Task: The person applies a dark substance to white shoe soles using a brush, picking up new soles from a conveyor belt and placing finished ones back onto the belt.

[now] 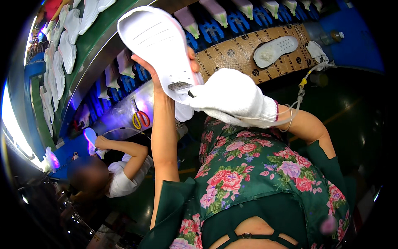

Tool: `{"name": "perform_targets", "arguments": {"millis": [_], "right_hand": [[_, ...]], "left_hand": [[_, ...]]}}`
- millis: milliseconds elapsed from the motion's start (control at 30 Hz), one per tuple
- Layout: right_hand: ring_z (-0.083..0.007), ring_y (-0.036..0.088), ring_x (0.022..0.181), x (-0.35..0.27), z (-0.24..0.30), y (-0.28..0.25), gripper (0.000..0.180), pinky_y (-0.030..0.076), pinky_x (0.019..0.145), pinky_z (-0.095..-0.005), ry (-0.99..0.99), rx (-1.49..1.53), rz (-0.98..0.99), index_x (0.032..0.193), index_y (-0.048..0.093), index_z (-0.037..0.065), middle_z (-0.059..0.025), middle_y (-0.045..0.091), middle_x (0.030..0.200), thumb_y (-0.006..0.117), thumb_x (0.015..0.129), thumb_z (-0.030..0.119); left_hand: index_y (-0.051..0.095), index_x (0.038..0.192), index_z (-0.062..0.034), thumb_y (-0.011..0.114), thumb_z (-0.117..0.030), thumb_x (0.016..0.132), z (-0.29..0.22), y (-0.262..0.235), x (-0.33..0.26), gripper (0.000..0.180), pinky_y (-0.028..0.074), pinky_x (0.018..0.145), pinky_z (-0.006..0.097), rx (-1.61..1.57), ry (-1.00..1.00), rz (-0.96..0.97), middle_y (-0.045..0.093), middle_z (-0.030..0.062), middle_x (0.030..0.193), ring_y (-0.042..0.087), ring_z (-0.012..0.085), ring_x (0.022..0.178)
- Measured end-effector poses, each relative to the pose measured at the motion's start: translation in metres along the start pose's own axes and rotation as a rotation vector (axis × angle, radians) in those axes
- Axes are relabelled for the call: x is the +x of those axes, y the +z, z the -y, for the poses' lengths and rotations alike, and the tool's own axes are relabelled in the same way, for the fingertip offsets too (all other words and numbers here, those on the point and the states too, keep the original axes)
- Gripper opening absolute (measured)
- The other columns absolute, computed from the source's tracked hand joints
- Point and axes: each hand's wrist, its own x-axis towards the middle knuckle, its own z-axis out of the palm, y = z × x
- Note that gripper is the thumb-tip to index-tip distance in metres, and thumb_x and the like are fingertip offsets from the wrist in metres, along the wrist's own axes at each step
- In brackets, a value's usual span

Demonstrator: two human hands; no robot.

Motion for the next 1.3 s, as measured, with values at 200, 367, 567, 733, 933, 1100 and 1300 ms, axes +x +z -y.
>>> {"name": "perform_targets", "arguments": {"millis": [200,367,567,733,933,1100,1300], "right_hand": [[-0.0258,0.070,0.079,-0.002,0.010,0.003,0.021,0.056,0.068,-0.0372,0.060,0.124,0.139,0.102,0.078,0.012,-0.0069,0.075,0.091,0.082,0.081,0.015],[-0.0284,0.070,0.079,0.006,0.000,-0.004,0.015,0.057,0.071,-0.0408,-0.031,0.074,0.118,0.098,0.076,0.014,-0.0064,0.072,0.087,0.077,0.082,0.015],[-0.0262,0.072,0.083,0.008,-0.002,-0.001,0.027,0.057,0.074,-0.0409,0.049,0.163,0.253,0.105,0.076,0.013,-0.0067,0.074,0.092,0.081,0.079,0.010],[-0.0262,0.072,0.090,-0.012,-0.005,0.005,0.022,0.057,0.079,-0.0405,0.046,-0.031,0.275,0.100,0.074,0.014,-0.0034,0.073,0.093,0.081,0.079,0.009],[-0.0277,0.069,0.080,0.008,-0.006,-0.013,0.025,0.054,0.071,-0.0384,-0.004,-0.074,0.223,0.103,0.077,0.012,-0.0044,0.073,0.095,0.082,0.079,0.009],[-0.0177,0.071,0.082,0.016,0.001,-0.036,0.020,0.057,0.072,-0.0337,0.607,0.455,0.172,0.106,0.078,0.007,-0.0080,0.077,0.103,0.079,0.086,0.010],[-0.0192,0.069,0.087,0.028,-0.020,-0.066,0.026,0.056,0.083,-0.0308,0.843,1.196,-0.546,0.115,0.071,-0.006,-0.0128,0.074,0.102,0.071,0.092,0.005]], "left_hand": [[0.043,0.152,-0.0121,0.051,-0.096,0.071,-0.011,-0.003,-0.001,0.116,0.061,0.058,0.051,0.181,-0.241,-0.028,0.063,0.0336,0.108,0.070,0.0453,0.077],[0.055,0.143,-0.0006,0.058,-0.084,0.079,-0.004,-0.012,-0.001,0.105,0.065,0.078,0.048,0.269,-0.283,-0.201,0.070,0.0251,0.120,0.075,0.0342,0.094],[0.064,0.138,-0.0046,0.058,-0.067,0.094,-0.009,-0.006,0.004,0.077,0.056,0.095,0.035,0.698,-0.501,-0.291,0.069,0.0182,0.129,0.066,0.0259,0.118],[0.052,0.152,-0.0102,0.050,-0.065,0.100,-0.015,0.014,0.023,0.075,0.049,0.107,0.039,0.882,-0.585,-0.032,0.058,0.0157,0.146,0.057,0.0271,0.133],[0.055,0.149,-0.0094,0.045,-0.068,0.101,-0.022,0.022,0.036,0.076,0.048,0.106,0.037,1.097,-0.580,-0.054,0.061,0.0146,0.143,0.057,0.0245,0.131],[0.052,0.149,-0.0078,0.043,-0.075,0.096,-0.026,0.015,0.049,0.087,0.059,0.089,0.039,0.871,-0.426,-0.222,0.066,0.0166,0.134,0.067,0.0256,0.117],[0.046,0.149,-0.0006,0.031,-0.065,0.103,-0.081,0.016,0.114,0.080,0.043,0.112,0.056,-0.181,-0.047,0.493,0.056,0.0197,0.145,0.054,0.0359,0.135]]}}
